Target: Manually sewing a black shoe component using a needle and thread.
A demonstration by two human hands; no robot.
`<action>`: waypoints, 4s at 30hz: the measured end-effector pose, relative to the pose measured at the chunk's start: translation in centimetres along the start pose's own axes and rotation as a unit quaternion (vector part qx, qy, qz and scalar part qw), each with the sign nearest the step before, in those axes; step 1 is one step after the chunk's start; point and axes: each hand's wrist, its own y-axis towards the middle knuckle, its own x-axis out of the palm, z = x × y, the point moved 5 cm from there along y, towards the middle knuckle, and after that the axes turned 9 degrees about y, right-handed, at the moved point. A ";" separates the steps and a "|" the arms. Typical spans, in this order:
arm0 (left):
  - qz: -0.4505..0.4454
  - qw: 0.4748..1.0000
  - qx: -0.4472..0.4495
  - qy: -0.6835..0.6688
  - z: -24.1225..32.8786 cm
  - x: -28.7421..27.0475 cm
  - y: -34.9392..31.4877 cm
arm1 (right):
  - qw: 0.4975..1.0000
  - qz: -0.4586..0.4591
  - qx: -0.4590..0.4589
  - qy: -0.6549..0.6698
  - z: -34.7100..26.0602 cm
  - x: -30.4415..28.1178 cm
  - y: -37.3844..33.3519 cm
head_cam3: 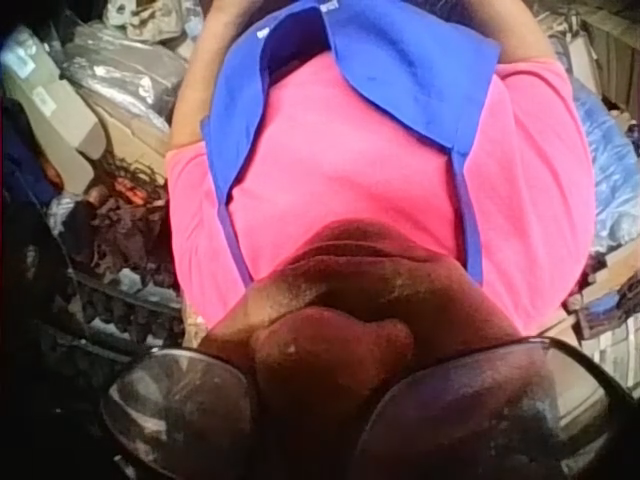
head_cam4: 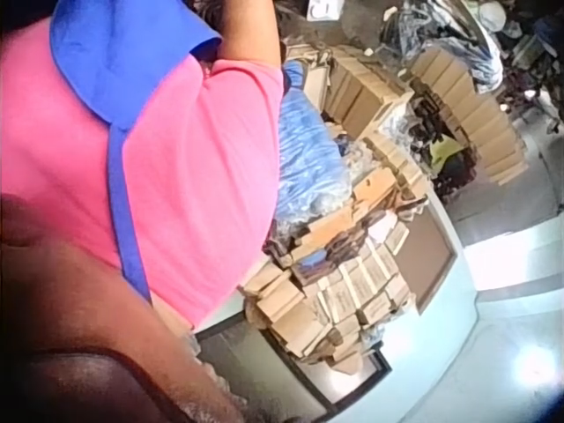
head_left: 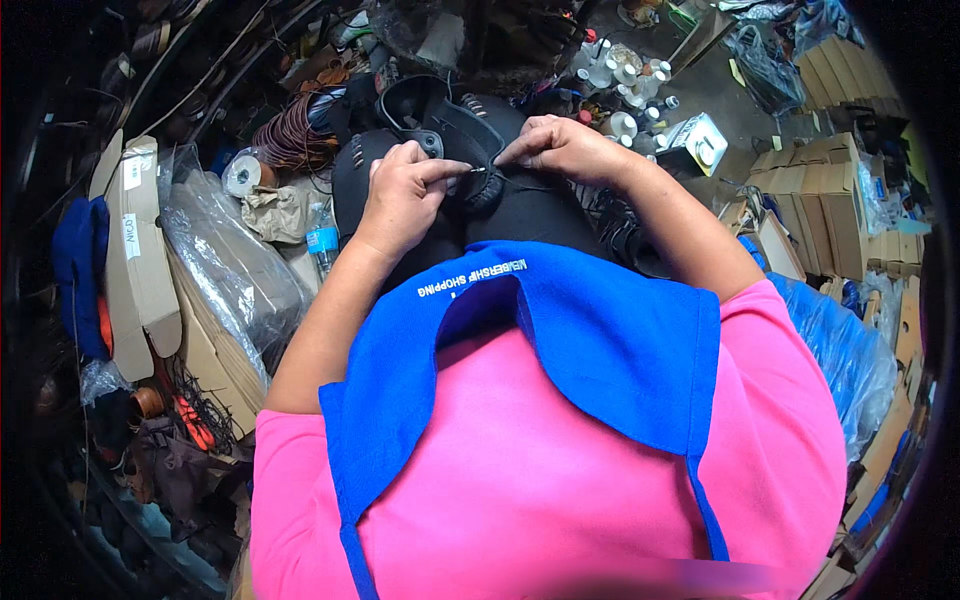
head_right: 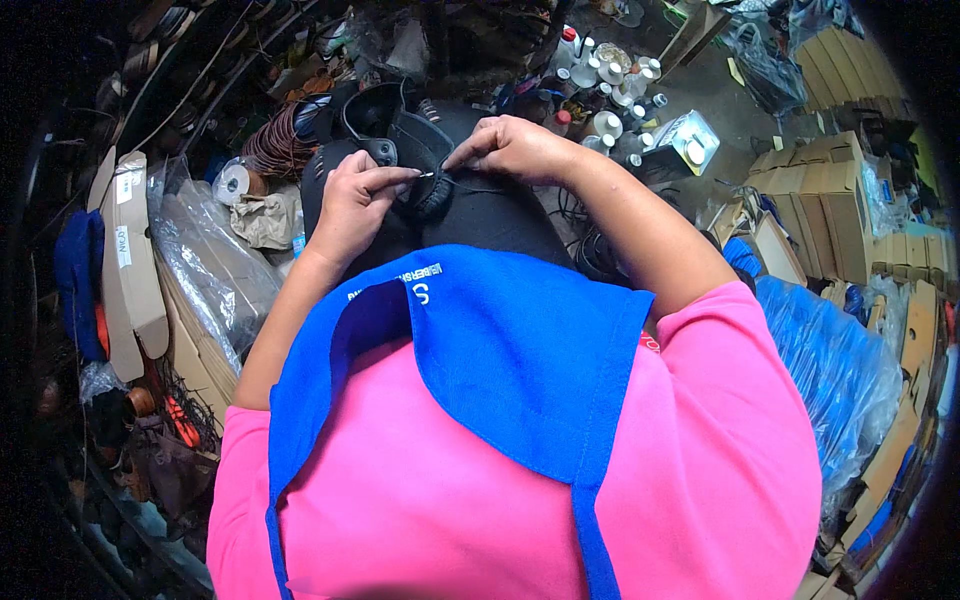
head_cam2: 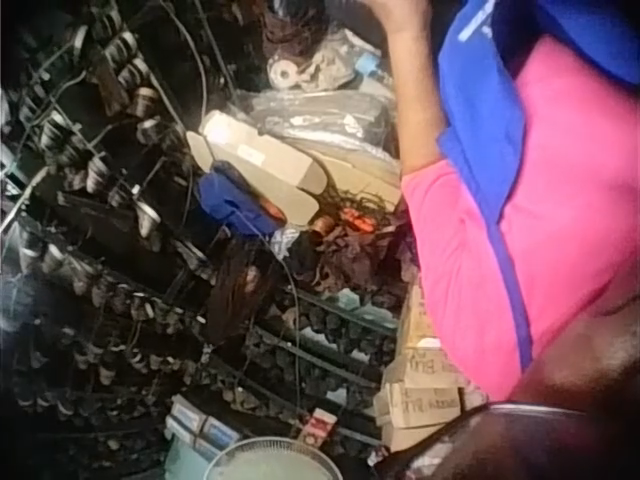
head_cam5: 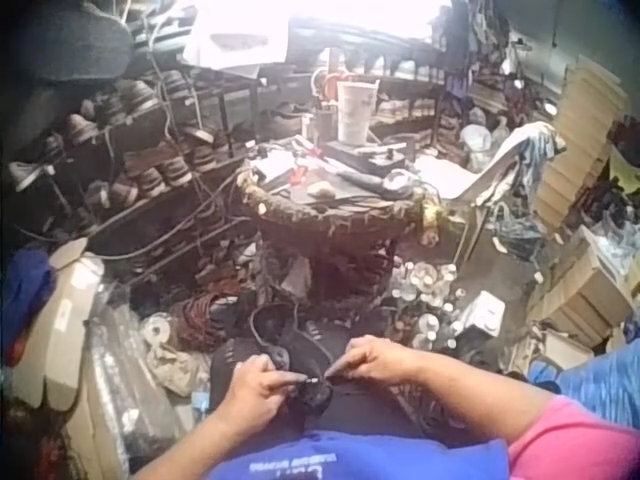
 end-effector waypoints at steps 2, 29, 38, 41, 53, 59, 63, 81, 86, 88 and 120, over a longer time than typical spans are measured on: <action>-0.022 0.999 -0.021 -0.028 -0.4 0.5 0.2 | 0.999 -0.011 0.014 0.026 0.2 0.1 -0.1; -0.112 0.989 -0.073 -0.065 1.4 1.3 2.4 | 0.987 0.076 0.099 0.099 1.0 1.0 0.5; -0.124 0.992 0.006 0.026 0.4 -0.2 1.5 | 0.952 0.064 0.084 0.288 2.8 0.2 -1.3; -0.148 0.987 -0.035 -0.048 1.2 0.4 1.8 | 0.991 0.123 -0.008 0.045 1.4 -0.4 -2.4; -0.192 0.980 0.046 0.033 2.5 1.6 3.0 | 0.959 0.168 0.105 -0.201 4.0 -5.1 -1.6; -0.176 0.983 0.037 0.023 2.0 1.0 2.1 | 0.922 0.154 -0.061 -0.350 -4.5 -2.4 -2.2; -0.196 0.979 0.052 0.032 1.8 1.0 2.3 | 0.877 0.012 -0.053 -0.477 -4.9 1.9 0.1; 0.102 0.899 -0.247 -0.348 -13.5 -13.4 -10.5 | 0.869 0.291 0.050 0.397 3.5 -8.2 -7.7; 0.301 0.639 -0.203 -0.678 -5.1 -13.0 -3.9 | 0.693 0.264 -0.117 0.661 0.1 -4.6 -1.9; 0.217 0.651 -0.152 -0.712 -6.4 -12.6 -4.8 | 0.720 0.243 -0.085 0.644 -0.6 -4.2 -1.8; -0.158 0.980 0.036 -0.119 0.0 0.0 4.4 | 0.992 0.060 -0.112 -0.022 -1.6 -0.4 0.9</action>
